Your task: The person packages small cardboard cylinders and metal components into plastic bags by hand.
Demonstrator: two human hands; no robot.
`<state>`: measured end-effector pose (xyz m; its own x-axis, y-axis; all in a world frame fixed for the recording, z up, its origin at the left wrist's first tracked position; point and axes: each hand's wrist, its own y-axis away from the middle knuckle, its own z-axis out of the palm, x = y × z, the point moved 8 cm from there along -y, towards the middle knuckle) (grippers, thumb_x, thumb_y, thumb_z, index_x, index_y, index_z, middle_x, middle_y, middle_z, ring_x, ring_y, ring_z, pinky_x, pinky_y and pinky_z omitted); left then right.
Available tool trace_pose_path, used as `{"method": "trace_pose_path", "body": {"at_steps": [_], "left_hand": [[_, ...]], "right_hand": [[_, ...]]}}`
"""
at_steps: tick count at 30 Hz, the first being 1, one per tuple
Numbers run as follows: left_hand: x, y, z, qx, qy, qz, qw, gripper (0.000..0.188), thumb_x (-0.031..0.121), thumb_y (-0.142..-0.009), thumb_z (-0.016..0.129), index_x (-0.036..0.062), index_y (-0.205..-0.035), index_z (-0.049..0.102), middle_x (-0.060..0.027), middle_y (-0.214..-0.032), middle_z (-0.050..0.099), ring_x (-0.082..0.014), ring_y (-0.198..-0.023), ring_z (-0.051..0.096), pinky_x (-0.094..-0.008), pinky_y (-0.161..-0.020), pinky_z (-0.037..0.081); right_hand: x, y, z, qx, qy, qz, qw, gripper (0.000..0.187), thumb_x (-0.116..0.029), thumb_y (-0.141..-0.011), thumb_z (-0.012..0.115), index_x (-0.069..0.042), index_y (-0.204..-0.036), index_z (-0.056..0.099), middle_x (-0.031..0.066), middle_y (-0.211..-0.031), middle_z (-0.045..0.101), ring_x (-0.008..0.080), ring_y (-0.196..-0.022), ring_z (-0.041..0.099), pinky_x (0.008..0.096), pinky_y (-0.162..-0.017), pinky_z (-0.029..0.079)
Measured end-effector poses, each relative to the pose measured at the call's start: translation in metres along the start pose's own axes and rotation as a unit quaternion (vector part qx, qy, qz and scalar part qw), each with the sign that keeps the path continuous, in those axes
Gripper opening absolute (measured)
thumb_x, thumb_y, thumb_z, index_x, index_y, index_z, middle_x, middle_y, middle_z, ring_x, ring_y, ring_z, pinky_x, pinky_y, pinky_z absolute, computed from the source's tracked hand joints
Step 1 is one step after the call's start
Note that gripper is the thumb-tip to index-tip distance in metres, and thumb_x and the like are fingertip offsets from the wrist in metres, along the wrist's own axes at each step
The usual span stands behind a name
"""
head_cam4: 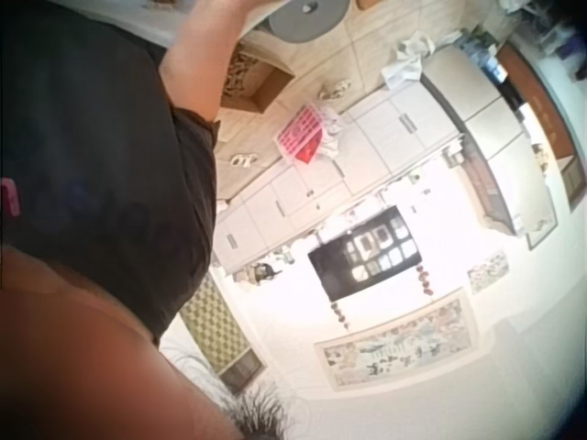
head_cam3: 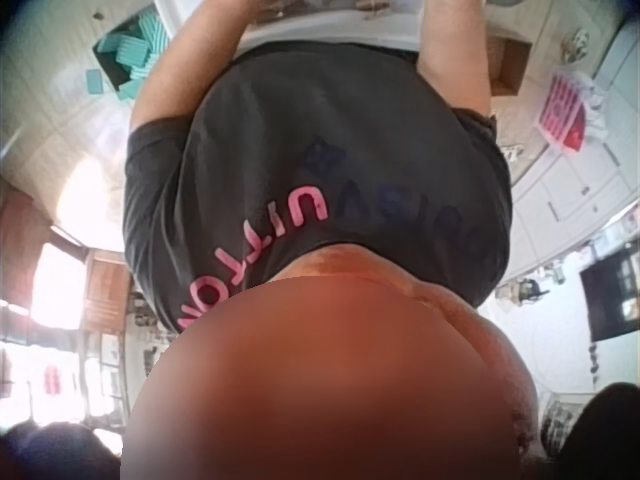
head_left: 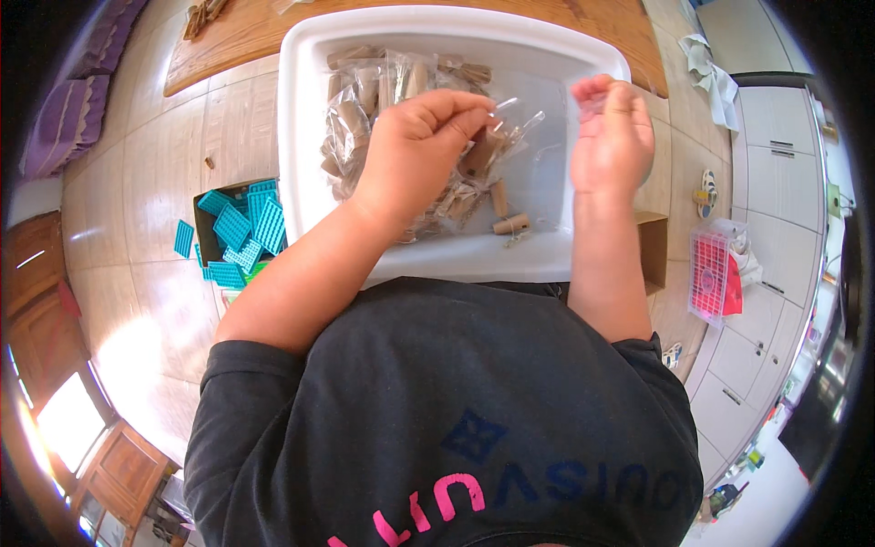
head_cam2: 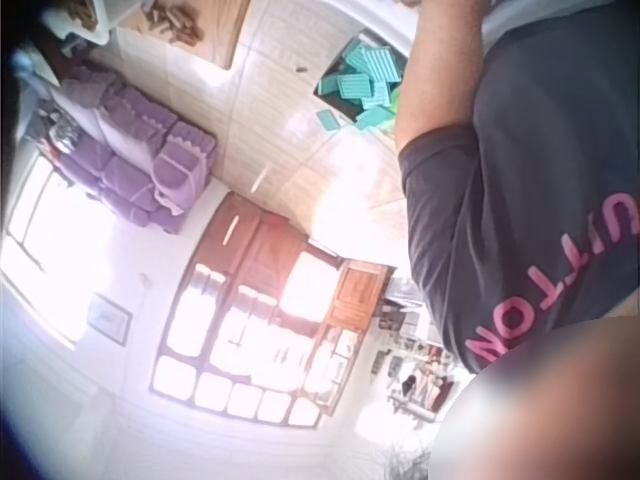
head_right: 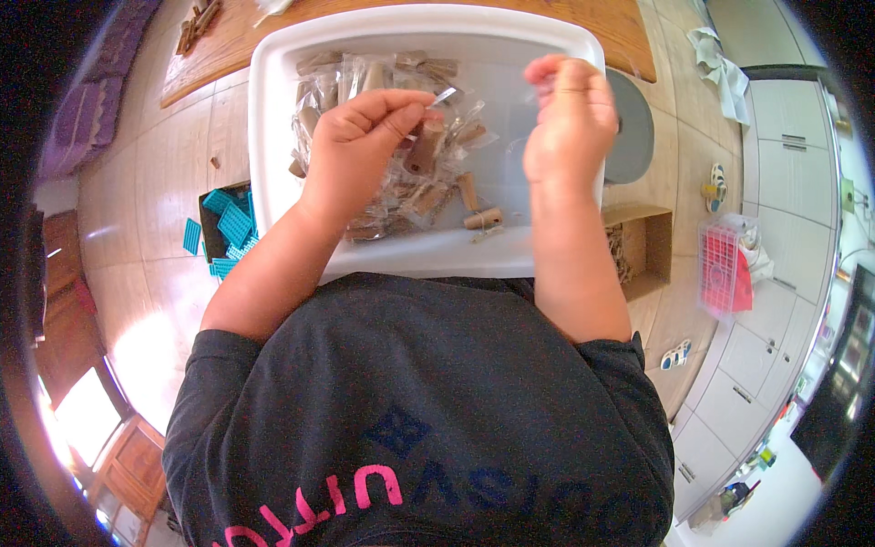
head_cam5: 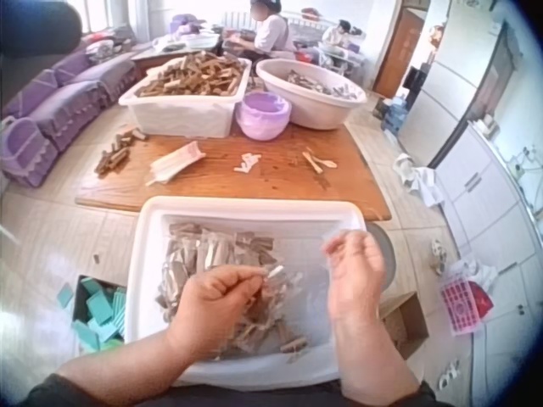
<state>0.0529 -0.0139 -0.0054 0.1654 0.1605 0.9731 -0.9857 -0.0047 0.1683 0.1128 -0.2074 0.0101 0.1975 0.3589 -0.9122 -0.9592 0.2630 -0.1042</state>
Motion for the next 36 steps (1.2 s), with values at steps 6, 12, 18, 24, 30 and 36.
{"method": "trace_pose_path", "body": {"at_steps": [6,12,18,24,30,36], "left_hand": [[0.007,-0.005,-0.014,0.031,0.038,0.016,0.999,0.013,0.008,-0.086,0.056,-0.0006,-0.095,0.06,-0.0053,-0.088,0.065,-0.0085,-0.075,0.059,-0.0216,-0.067,0.05],[0.008,-0.006,-0.012,0.023,0.019,0.02,0.999,0.01,0.006,-0.085,0.057,-0.0006,-0.093,0.059,-0.0045,-0.083,0.065,-0.007,-0.074,0.059,-0.0202,-0.064,0.049],[0.004,-0.006,-0.012,0.022,0.029,0.011,0.999,0.01,0.005,-0.085,0.056,-0.0007,-0.093,0.059,-0.0057,-0.084,0.065,-0.0084,-0.076,0.06,-0.0218,-0.066,0.051],[0.006,-0.005,-0.014,0.016,0.087,0.006,0.996,0.011,0.0,-0.085,0.05,0.0002,-0.089,0.061,-0.0056,-0.079,0.064,-0.0087,-0.075,0.059,-0.0225,-0.064,0.051],[0.011,-0.004,-0.017,0.002,0.021,0.028,0.999,0.009,0.003,-0.081,0.055,-0.0014,-0.086,0.062,-0.0044,-0.077,0.063,-0.0081,-0.071,0.059,-0.0219,-0.063,0.049],[0.014,-0.004,-0.013,0.021,-0.129,0.084,0.988,0.02,0.005,-0.082,0.056,-0.0004,-0.101,0.057,-0.0069,-0.082,0.065,-0.0084,-0.073,0.06,-0.0234,-0.066,0.049]], "right_hand": [[0.015,0.013,0.01,-0.118,0.016,0.15,0.982,0.013,-0.015,-0.091,0.05,-0.003,-0.095,0.055,0.0009,-0.068,0.052,0.0073,-0.054,0.04,0.0217,-0.049,0.034],[0.016,0.039,0.039,-0.205,0.198,0.127,0.95,0.017,-0.016,-0.083,0.064,0.0,-0.09,0.062,-0.0033,-0.074,0.058,0.0011,-0.063,0.047,0.0148,-0.055,0.037],[0.022,0.04,0.037,-0.22,0.193,0.124,0.948,0.012,-0.011,-0.085,0.059,0.0,-0.089,0.062,-0.0047,-0.072,0.056,0.0004,-0.061,0.044,0.015,-0.052,0.035],[0.029,0.044,0.036,-0.215,0.13,0.166,0.953,0.013,-0.012,-0.086,0.058,-0.001,-0.09,0.062,-0.0064,-0.067,0.052,-0.0005,-0.054,0.037,0.0147,-0.047,0.029],[0.044,0.044,0.029,-0.194,0.03,0.316,0.928,0.018,-0.018,-0.085,0.06,-0.002,-0.09,0.062,-0.0066,-0.059,0.046,0.0006,-0.047,0.029,0.0166,-0.042,0.023],[0.028,0.044,0.043,-0.266,0.244,0.153,0.92,0.017,-0.019,-0.083,0.064,-0.002,-0.086,0.063,-0.0051,-0.064,0.054,0.0012,-0.056,0.042,0.0174,-0.049,0.034]]}}
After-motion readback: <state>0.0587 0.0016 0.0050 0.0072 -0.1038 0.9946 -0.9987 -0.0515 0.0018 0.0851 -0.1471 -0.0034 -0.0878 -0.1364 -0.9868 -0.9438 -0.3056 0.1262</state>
